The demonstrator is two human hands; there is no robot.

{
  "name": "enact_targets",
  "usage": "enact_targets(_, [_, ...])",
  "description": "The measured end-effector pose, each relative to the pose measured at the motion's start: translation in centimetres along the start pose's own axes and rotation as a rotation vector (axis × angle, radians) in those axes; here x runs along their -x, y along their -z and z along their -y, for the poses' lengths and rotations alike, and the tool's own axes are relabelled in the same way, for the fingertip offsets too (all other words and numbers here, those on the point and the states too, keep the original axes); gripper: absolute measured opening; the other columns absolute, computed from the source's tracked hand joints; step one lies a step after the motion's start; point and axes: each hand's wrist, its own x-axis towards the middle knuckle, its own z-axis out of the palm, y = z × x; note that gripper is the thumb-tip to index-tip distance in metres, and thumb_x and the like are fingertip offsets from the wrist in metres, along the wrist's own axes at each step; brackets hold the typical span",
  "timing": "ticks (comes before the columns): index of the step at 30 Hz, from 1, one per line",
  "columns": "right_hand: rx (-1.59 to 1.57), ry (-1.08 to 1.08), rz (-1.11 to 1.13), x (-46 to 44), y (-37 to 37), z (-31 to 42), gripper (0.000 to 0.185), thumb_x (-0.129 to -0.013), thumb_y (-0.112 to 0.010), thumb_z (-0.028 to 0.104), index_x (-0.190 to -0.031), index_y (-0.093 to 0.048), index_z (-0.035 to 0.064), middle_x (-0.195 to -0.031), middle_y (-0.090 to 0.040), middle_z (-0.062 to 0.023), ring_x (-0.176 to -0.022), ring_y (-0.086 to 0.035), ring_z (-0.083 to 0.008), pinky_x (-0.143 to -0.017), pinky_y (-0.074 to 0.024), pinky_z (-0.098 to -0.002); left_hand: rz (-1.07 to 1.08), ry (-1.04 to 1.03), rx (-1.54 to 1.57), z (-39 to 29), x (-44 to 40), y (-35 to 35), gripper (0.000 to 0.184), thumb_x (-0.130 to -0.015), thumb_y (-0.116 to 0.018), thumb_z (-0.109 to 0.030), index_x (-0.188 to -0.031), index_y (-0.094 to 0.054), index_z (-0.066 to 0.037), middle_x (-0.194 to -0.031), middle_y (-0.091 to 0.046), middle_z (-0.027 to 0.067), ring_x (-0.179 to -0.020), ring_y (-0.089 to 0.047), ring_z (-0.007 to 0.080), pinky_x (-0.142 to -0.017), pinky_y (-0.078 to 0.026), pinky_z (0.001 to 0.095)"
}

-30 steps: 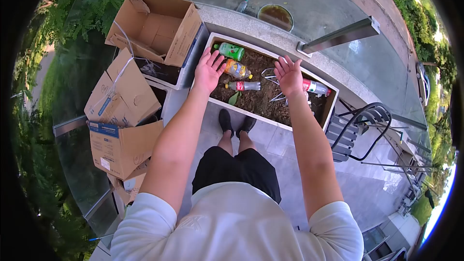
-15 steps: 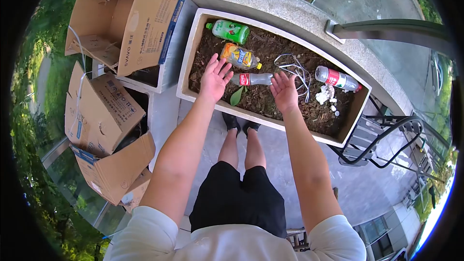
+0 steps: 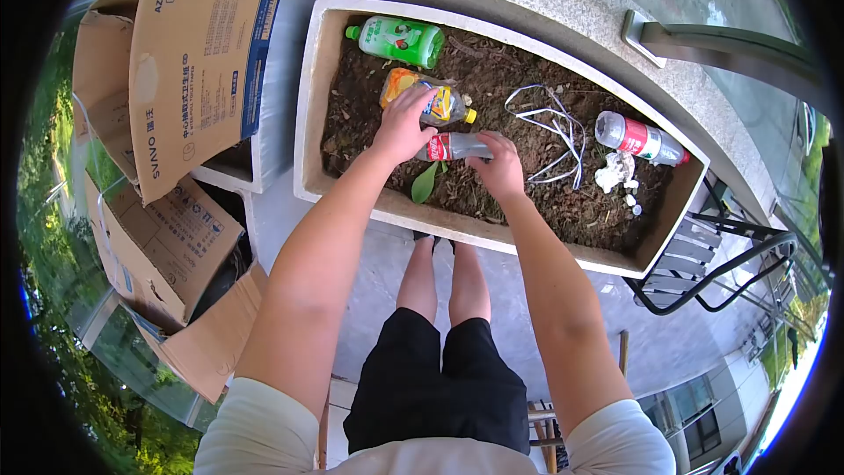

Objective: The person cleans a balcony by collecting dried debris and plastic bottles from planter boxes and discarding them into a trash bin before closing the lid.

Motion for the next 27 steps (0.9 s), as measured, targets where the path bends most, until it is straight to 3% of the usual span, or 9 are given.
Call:
enact_targets(2, [0.196,0.128,0.083,-0.3,-0.2,-0.3,0.055,-0.068,-0.081,0.015,-0.12,-0.064,0.0076,-0.129,-0.061,-0.0077,-0.126,-0.051,-0.0268,-0.104,-0.043,-0.0384,0.063,-0.064,-0.24,0.1,-0.8,-0.3,0.076,-0.077,-0.074,-0.01,-0.146,-0.043,-0.016,-0.151,-0.041,0.0139,-0.142,-0.035,0.0338,-0.116,-0.026,0.0524])
enact_targets(5, [0.515,0.224,0.188,-1.1,0.1,0.7,0.051,-0.075,-0.074,0.016,-0.124,-0.061,0.0099,-0.129,-0.06,-0.0063,-0.124,-0.052,-0.0246,-0.101,-0.0429,-0.0381,0.13,-0.125,-0.538,0.6,-2.2,-1.2,0.075,-0.079,-0.068,-0.006,-0.148,-0.04,-0.019,-0.155,-0.035,0.0118,-0.146,-0.027,0.0315,-0.118,-0.018,0.057])
enact_targets(6, [0.654,0.318,0.163,-1.5,-0.1,0.6,0.043,-0.084,-0.063,0.016,-0.126,-0.059,0.0097,-0.128,-0.06,-0.0054,-0.121,-0.053,-0.0229,-0.1,-0.0422,-0.0374,0.092,-0.184,-0.634,0.5,-2.7,-1.0,0.069,-0.086,-0.057,-0.004,-0.15,-0.037,-0.02,-0.154,-0.037,0.0122,-0.145,-0.03,0.0306,-0.119,-0.017,0.0557])
enact_targets(9, [0.725,0.339,0.289,-2.3,-0.6,0.2,0.047,-0.085,-0.061,0.014,-0.131,-0.056,0.0077,-0.128,-0.06,-0.0058,-0.122,-0.052,-0.024,-0.103,-0.0407,-0.0385,0.142,-0.189,-0.698,0.8,-4.2,-1.1,0.065,-0.09,-0.05,-0.006,-0.152,-0.034,-0.019,-0.153,-0.038,0.0131,-0.144,-0.033,0.0299,-0.119,-0.018,0.0555])
enact_targets(13, [0.807,0.361,0.311,-2.6,-1.3,-0.6,0.043,-0.088,-0.056,0.015,-0.13,-0.056,0.0067,-0.126,-0.06,-0.0059,-0.12,-0.053,-0.0225,-0.103,-0.0408,-0.038,0.157,-0.136,-0.729,1.3,-5.0,-1.4,0.065,-0.091,-0.05,-0.008,-0.153,-0.032,-0.018,-0.151,-0.04,0.0134,-0.142,-0.036,0.0301,-0.119,-0.021,0.0522])
enact_targets(17, [0.781,0.309,0.296,-1.7,-0.4,-0.4,0.042,-0.09,-0.054,0.016,-0.13,-0.057,0.0058,-0.125,-0.061,-0.0067,-0.121,-0.053,-0.0231,-0.104,-0.0404,-0.0392,0.139,-0.058,-0.655,0.4,-4.6,-1.0,0.077,-0.08,-0.065,-0.006,-0.15,-0.033,-0.009,-0.143,-0.045,0.0118,-0.134,-0.041,0.0285,-0.115,-0.028,0.047])
enact_targets(18, [0.774,0.299,0.282,-1.3,0.0,-0.4,0.041,-0.09,-0.054,0.016,-0.13,-0.057,0.0059,-0.125,-0.061,-0.0069,-0.122,-0.053,-0.0234,-0.104,-0.0402,-0.0394,0.104,-0.084,-0.649,0.3,-4.3,-0.8,0.088,-0.07,-0.074,-0.005,-0.149,-0.034,-0.005,-0.138,-0.046,0.011,-0.13,-0.043,0.0279,-0.113,-0.031,0.0443])
enact_targets(27, [0.821,0.14,0.331,1.9,5.7,0.4,0.04,-0.088,-0.056,0.016,-0.127,-0.058,0.0058,-0.121,-0.062,-0.008,-0.117,-0.055,-0.0249,-0.1,-0.043,-0.0407,0.122,0.143,-0.419,-5.2,-0.8,3.9,0.102,-0.059,-0.085,-0.016,-0.146,-0.034,-0.004,-0.138,-0.044,0.0149,-0.131,-0.042,0.0325,-0.111,-0.034,0.0451])
